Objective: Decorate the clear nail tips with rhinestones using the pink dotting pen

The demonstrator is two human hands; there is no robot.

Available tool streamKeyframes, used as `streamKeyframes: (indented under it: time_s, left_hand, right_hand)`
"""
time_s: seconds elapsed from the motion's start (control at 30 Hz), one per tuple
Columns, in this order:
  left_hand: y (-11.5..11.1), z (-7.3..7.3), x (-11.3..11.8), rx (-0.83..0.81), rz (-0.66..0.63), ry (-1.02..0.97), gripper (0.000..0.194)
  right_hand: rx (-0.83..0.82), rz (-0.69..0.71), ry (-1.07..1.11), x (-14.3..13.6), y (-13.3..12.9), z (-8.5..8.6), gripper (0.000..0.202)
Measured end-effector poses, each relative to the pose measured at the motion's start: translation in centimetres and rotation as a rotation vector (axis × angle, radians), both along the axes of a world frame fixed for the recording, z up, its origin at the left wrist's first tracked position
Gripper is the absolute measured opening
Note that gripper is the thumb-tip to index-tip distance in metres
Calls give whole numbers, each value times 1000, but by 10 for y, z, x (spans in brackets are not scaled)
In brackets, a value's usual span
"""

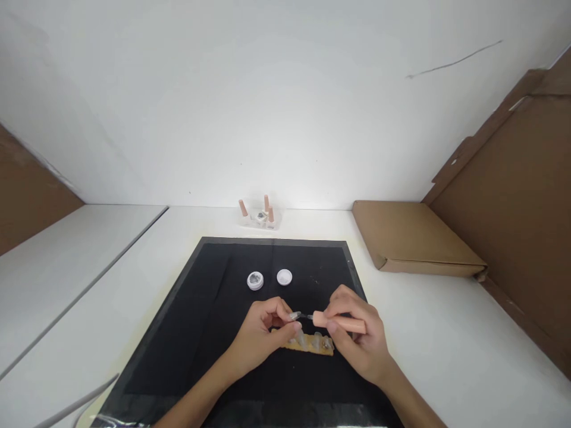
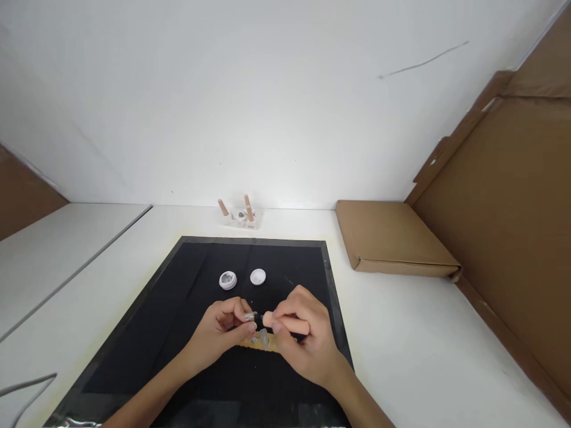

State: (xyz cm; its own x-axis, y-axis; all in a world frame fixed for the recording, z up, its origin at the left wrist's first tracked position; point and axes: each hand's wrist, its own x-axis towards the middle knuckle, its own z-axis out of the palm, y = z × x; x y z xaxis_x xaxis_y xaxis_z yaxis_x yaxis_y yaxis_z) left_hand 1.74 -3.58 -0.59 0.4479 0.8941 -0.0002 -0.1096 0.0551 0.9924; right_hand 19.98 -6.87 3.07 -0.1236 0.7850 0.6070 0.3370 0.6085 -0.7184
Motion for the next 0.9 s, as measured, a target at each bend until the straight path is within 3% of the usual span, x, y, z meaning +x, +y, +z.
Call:
streamKeyframes:
  time_s: [0.9]
  left_hand:
    - [1,3,-1,133,-10,67,21]
  right_hand:
    - [59,32,-21,1,2,5,12]
